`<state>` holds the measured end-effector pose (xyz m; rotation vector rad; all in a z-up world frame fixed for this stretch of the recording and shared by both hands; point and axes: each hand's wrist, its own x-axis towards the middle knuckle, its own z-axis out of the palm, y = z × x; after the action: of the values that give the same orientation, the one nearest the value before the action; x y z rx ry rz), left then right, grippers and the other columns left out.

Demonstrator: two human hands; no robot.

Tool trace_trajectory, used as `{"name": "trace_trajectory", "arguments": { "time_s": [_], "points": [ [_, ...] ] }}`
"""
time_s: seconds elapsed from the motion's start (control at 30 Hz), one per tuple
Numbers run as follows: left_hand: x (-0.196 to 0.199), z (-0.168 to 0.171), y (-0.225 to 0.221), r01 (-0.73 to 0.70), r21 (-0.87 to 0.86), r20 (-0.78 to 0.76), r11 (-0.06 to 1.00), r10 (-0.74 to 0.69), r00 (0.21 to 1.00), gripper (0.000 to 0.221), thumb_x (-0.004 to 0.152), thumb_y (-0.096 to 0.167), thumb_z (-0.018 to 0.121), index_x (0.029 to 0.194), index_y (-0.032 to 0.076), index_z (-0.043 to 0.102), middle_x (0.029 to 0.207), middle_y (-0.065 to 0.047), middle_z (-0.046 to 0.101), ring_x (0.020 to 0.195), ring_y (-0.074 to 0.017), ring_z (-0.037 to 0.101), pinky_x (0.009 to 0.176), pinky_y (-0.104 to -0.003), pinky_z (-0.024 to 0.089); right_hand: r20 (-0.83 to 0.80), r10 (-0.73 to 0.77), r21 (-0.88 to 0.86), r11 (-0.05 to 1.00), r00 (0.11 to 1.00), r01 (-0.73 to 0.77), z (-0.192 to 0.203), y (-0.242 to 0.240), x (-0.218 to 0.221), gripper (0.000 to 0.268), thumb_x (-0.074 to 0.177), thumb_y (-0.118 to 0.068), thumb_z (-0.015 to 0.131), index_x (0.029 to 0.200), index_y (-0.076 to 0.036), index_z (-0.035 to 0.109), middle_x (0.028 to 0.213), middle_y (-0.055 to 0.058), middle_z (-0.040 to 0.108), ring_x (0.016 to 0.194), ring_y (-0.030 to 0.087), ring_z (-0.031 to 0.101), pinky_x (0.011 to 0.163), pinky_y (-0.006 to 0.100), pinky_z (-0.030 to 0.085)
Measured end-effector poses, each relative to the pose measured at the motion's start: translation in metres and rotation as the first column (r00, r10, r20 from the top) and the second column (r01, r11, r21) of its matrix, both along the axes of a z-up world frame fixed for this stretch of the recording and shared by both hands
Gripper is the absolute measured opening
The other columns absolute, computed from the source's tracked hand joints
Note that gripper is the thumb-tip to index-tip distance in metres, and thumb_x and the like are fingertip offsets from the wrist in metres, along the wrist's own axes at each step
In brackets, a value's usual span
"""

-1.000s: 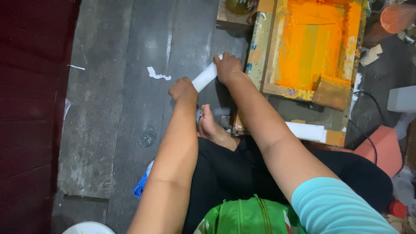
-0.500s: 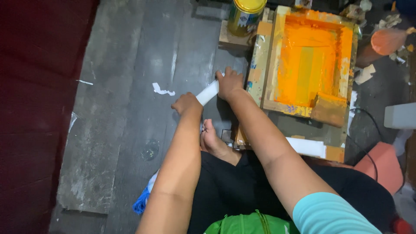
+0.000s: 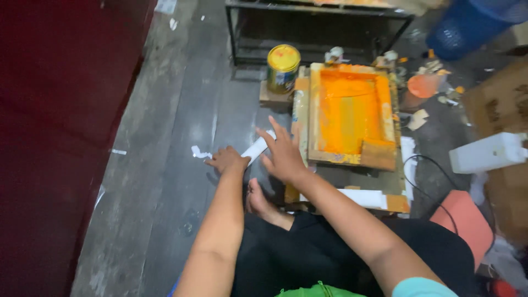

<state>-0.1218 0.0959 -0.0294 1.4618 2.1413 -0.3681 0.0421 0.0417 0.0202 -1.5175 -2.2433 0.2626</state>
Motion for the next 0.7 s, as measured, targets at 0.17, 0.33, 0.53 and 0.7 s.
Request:
{"name": "trace_trajectory", "arguments": {
  "time_s": [0.17, 0.33, 0.53, 0.7],
  "points": [
    [-0.008, -0.027, 0.001, 0.022, 0.079, -0.015, 0.997, -0.021, 1.000, 0.073, 0.089, 0.060, 0.063, 0.143, 0.012, 0.056, 0.146, -0.015, 0.056, 0.136, -0.0406, 0.047, 0.109, -0.059, 0.026, -0.079, -0.202, 0.004, 0.979, 0.976, 0.203, 0.022, -0.079, 0.085, 0.077, 0.083, -0.021, 0.078, 0.152, -0.020, 0.043, 0.163, 0.026, 0.024, 0.148, 0.043, 0.031, 0.113, 0.076, 0.011],
    [0.002, -0.011, -0.010, 0.068, 0.161, -0.075, 0.985, -0.056, 0.996, 0.069, 0.087, 0.060, 0.062, 0.138, 0.014, 0.059, 0.142, -0.014, 0.059, 0.133, -0.0391, 0.050, 0.107, -0.059, 0.029, -0.171, -0.363, 0.061, 0.924, 0.916, 0.378, 0.025, -0.134, 0.194, 0.077, 0.080, -0.020, 0.081, 0.149, -0.015, 0.049, 0.157, 0.029, 0.034, 0.135, 0.048, 0.048, 0.110, 0.069, 0.032],
    [0.056, 0.032, -0.054, 0.195, 0.588, 0.008, 0.785, -0.246, 0.969, 0.073, 0.089, 0.058, 0.071, 0.145, 0.014, 0.057, 0.137, -0.015, 0.063, 0.129, -0.0369, 0.059, 0.114, -0.063, 0.029, -0.019, -0.415, -0.329, 0.862, 0.910, 0.386, 0.034, -0.151, 0.235, 0.060, 0.088, -0.044, 0.074, 0.145, -0.034, 0.058, 0.142, 0.002, 0.061, 0.131, 0.027, 0.060, 0.110, 0.049, 0.046],
    [0.118, 0.053, -0.136, 0.368, 0.882, 0.013, 0.296, -0.794, 0.607, 0.076, 0.079, 0.052, 0.081, 0.140, 0.011, 0.060, 0.127, -0.014, 0.066, 0.122, -0.0348, 0.060, 0.107, -0.049, 0.041, 0.089, -0.206, -0.352, 0.909, 0.974, 0.225, 0.012, -0.142, 0.226, 0.070, 0.086, -0.037, 0.075, 0.151, -0.027, 0.051, 0.149, 0.010, 0.052, 0.143, 0.036, 0.046, 0.115, 0.055, 0.032]
  ]
}}
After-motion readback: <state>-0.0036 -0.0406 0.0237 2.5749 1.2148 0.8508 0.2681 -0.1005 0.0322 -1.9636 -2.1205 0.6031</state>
